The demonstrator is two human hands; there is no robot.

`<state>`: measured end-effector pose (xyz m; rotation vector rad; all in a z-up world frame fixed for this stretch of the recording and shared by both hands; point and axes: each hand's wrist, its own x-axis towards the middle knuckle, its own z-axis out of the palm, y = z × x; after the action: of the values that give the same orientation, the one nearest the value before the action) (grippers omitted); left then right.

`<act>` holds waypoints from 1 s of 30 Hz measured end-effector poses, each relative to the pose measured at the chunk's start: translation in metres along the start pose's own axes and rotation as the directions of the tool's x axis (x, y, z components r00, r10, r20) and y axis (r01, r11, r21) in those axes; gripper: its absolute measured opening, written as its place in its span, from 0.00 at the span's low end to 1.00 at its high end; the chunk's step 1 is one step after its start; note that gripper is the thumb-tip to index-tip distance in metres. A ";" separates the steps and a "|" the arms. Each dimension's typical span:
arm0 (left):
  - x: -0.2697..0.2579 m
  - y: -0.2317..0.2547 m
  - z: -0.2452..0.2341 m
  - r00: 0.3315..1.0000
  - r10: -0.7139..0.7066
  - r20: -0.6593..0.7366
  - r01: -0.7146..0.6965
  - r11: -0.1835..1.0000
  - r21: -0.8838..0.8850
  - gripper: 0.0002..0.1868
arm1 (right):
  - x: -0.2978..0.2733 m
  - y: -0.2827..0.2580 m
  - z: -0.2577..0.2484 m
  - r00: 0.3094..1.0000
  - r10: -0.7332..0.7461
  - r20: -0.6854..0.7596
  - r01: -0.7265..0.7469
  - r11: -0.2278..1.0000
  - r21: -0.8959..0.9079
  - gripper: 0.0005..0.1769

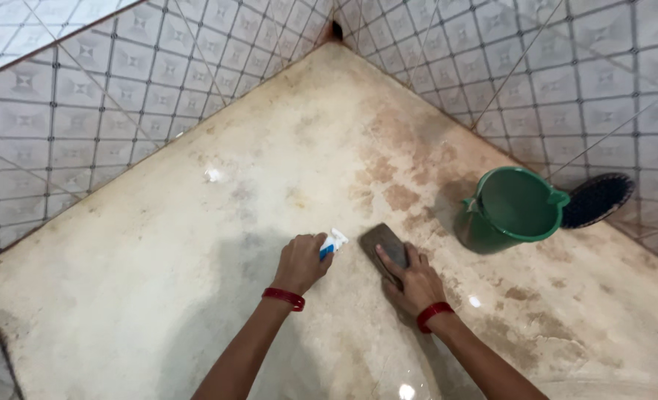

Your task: The person cleans a tiled bathroom floor by rinsing a scrubbing pad, applying liquid soap, and scrubbing the surface. They repeatedly rinse the pad and apply more soap while working on a specific stained area.

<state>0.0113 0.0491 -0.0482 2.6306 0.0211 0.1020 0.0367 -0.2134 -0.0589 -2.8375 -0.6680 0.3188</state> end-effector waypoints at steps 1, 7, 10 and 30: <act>0.005 -0.002 0.000 1.000 0.015 0.024 -0.015 1.000 0.015 0.13 | 0.003 0.001 -0.001 1.000 0.014 -0.028 -0.012 0.996 0.084 0.43; 0.001 -0.010 0.010 0.898 0.413 0.151 -0.439 0.835 0.332 0.18 | 0.037 -0.028 0.004 0.979 -0.123 -0.165 0.167 0.942 0.292 0.44; -0.024 -0.022 0.005 0.841 0.521 0.144 -0.524 0.719 0.456 0.27 | 0.035 -0.036 0.005 0.982 -0.180 -0.057 0.187 0.969 0.164 0.46; -0.029 -0.005 0.092 0.849 -0.180 -0.496 0.167 0.983 -0.072 0.24 | 0.013 -0.052 0.019 0.975 0.007 -0.221 0.060 0.954 0.295 0.32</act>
<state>-0.0111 0.0074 -0.1328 2.4870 0.4328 0.7166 0.0219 -0.1587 -0.0661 -2.5219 -0.5574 0.0883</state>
